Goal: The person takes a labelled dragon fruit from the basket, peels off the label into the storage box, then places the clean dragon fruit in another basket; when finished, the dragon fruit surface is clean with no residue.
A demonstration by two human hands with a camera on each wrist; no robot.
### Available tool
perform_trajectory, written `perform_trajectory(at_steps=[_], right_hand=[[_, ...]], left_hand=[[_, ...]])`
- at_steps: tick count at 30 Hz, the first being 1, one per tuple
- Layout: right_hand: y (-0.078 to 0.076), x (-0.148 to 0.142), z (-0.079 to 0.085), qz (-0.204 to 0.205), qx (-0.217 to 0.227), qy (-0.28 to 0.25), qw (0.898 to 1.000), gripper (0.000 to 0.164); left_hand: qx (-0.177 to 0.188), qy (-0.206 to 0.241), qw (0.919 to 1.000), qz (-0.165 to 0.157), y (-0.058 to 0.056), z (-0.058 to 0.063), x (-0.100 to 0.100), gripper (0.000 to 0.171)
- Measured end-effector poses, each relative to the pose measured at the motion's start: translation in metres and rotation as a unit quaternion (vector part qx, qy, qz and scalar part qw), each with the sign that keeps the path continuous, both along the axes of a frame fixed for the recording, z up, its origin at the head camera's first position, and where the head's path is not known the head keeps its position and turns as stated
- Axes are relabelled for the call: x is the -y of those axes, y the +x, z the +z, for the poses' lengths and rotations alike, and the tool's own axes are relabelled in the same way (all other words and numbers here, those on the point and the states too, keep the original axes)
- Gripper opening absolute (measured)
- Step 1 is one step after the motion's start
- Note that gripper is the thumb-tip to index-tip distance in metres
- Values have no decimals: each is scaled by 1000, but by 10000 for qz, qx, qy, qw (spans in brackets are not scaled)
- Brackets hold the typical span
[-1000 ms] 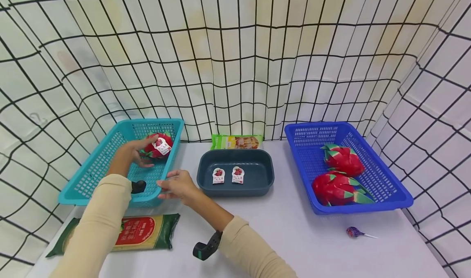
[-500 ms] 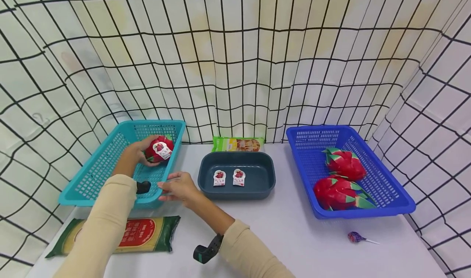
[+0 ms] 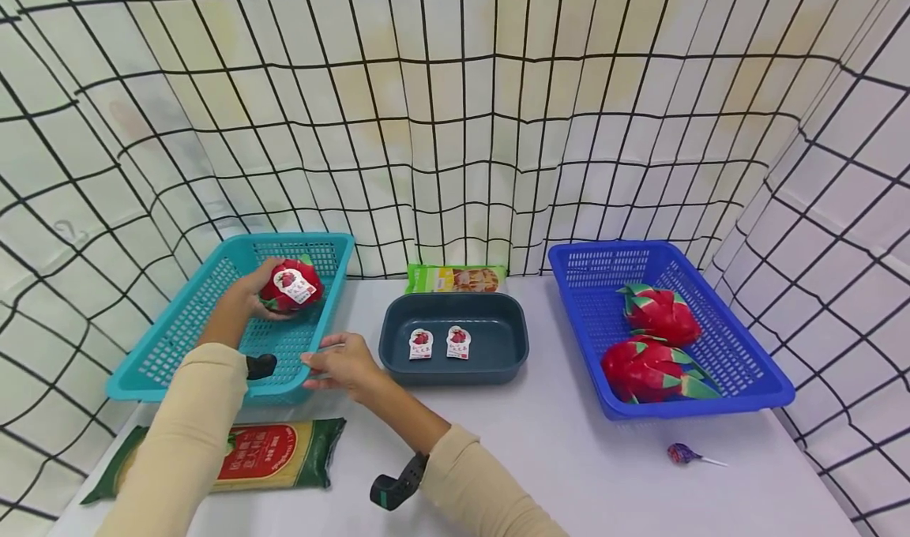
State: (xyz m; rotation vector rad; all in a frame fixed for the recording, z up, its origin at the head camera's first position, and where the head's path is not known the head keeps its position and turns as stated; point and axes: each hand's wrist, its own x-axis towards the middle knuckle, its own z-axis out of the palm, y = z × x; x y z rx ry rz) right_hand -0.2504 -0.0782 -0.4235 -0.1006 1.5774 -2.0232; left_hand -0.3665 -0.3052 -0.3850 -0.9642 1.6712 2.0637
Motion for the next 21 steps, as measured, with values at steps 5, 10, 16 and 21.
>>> perform_trajectory(at_steps=[5,10,16,21], right_hand=[[3,2,-1,-27,-23,-52,10000,24],[6,4,-4,-33,-46,-67,10000,23],[7,3,-5,-87,-335,-29,9994,21],[7,0,-4,-216,-720,181,9970,29]], left_hand=[[-108,89,9998,-167,9,5,8,87],[-55,158,9999,20,17,9,12,87],[-237,480,9979,366,17,19,9,93],[-359,854,9946,471,17,32,2,95]])
